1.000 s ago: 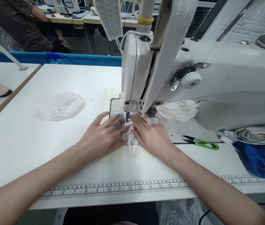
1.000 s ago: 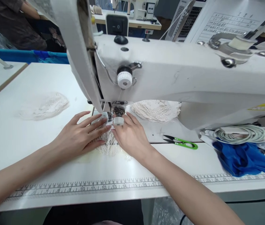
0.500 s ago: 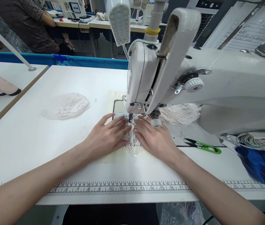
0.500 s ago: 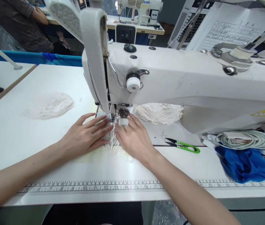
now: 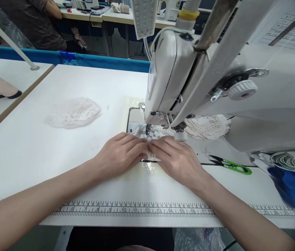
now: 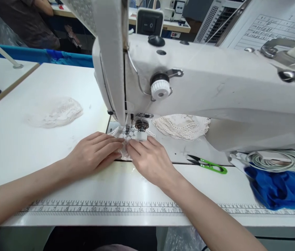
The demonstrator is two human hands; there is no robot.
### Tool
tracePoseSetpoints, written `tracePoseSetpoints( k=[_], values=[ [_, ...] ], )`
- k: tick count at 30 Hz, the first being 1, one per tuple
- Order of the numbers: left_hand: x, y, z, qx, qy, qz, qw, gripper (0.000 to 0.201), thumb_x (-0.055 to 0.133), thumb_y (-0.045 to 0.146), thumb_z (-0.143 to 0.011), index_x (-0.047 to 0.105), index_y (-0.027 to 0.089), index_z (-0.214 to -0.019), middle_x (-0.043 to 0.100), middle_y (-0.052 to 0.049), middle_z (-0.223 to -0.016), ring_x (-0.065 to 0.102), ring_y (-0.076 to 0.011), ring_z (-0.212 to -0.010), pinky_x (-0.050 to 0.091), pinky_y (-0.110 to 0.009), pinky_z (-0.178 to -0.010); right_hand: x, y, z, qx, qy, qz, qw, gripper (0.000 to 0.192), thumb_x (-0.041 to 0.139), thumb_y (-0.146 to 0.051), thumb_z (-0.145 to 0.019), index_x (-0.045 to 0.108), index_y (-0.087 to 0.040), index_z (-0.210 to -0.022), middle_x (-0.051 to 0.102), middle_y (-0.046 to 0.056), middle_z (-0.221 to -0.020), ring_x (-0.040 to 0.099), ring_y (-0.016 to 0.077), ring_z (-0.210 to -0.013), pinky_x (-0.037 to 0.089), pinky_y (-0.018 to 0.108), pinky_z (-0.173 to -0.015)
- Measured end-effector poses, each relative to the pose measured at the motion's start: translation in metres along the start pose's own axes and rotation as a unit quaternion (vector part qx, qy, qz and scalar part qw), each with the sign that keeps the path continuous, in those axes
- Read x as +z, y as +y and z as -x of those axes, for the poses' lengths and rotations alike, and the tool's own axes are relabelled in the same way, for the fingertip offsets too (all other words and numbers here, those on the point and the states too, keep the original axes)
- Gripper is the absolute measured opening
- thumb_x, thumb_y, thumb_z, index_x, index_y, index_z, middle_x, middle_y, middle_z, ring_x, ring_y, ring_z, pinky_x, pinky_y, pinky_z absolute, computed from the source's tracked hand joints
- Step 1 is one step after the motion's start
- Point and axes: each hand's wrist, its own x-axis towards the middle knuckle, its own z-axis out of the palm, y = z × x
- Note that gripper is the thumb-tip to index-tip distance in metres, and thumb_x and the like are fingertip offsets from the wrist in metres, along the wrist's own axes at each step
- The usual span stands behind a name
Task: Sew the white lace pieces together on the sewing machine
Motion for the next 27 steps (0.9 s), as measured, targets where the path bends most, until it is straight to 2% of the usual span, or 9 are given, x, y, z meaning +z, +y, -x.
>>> tracePoseSetpoints(
  k=[3,6,9,11,16,21,27],
  values=[
    [-0.0025,0.0027,0.0031,0.029,-0.023,-0.066,0.997,0.028,0.054,0.019,-0.093,0.062,0.008,-0.118,0.071,-0.011,-0.114,0.065,-0.0243,-0.097,0.054,-0.036,-0.074,-0.0011,0.0003,-0.0003,-0.04,0.027,0.019,0.999,0.021,0.05,-0.006,-0.094,0.069,-0.012,-0.097,0.071,0.008,-0.105,0.064,0.0215,-0.098,0.053,0.034,-0.077],
    [-0.0056,0.0035,0.0057,0.048,-0.046,-0.097,0.993,0.029,0.05,0.011,-0.093,0.063,0.006,-0.118,0.071,-0.012,-0.114,0.064,-0.0248,-0.104,0.053,-0.036,-0.079,-0.0036,0.0003,-0.0006,-0.062,0.022,0.009,0.998,0.022,0.049,-0.007,-0.094,0.07,-0.012,-0.096,0.072,0.008,-0.104,0.064,0.0215,-0.102,0.055,0.036,-0.084],
    [-0.0069,0.003,0.0063,0.064,-0.054,-0.096,0.992,0.028,0.049,0.01,-0.094,0.064,0.004,-0.117,0.071,-0.013,-0.113,0.061,-0.0257,-0.116,0.051,-0.038,-0.092,-0.0038,0.0002,-0.0004,-0.057,0.019,0.001,0.998,0.024,0.047,-0.006,-0.093,0.071,-0.012,-0.094,0.072,0.008,-0.102,0.065,0.0203,-0.101,0.055,0.036,-0.089],
    [-0.0066,0.0024,0.0064,0.069,-0.056,-0.097,0.991,0.029,0.048,0.01,-0.095,0.063,0.004,-0.118,0.07,-0.013,-0.114,0.061,-0.0251,-0.116,0.049,-0.039,-0.097,-0.0029,0.0002,-0.0003,-0.051,0.018,-0.002,0.999,0.026,0.046,-0.005,-0.092,0.071,-0.013,-0.093,0.072,0.007,-0.101,0.065,0.0197,-0.1,0.056,0.035,-0.09],
    [-0.004,0.0008,0.0087,0.064,-0.058,-0.093,0.992,0.031,0.046,0.01,-0.095,0.062,0.007,-0.122,0.069,-0.012,-0.118,0.062,-0.0231,-0.116,0.049,-0.042,-0.101,-0.0005,0.0005,-0.0003,-0.05,0.015,-0.015,0.999,0.029,0.044,-0.002,-0.09,0.071,-0.012,-0.093,0.072,0.009,-0.102,0.066,0.0211,-0.098,0.057,0.037,-0.087],
    [-0.0038,0.0,0.0076,0.063,-0.059,-0.075,0.993,0.031,0.049,0.007,-0.093,0.061,0.005,-0.122,0.068,-0.013,-0.12,0.062,-0.0246,-0.115,0.047,-0.044,-0.103,0.0005,0.0016,0.0004,-0.053,0.031,-0.007,0.998,0.032,0.041,0.0,-0.089,0.071,-0.011,-0.092,0.073,0.008,-0.101,0.067,0.0201,-0.097,0.057,0.035,-0.085],
    [-0.0022,-0.0036,0.0019,0.05,-0.061,-0.074,0.994,0.031,0.05,0.01,-0.094,0.061,0.008,-0.123,0.068,-0.01,-0.12,0.063,-0.0233,-0.115,0.044,-0.046,-0.107,0.0022,0.0046,-0.0013,-0.05,0.035,0.005,0.998,0.031,0.041,0.0,-0.088,0.07,-0.01,-0.094,0.073,0.008,-0.102,0.067,0.0196,-0.096,0.057,0.034,-0.082]
  ],
)
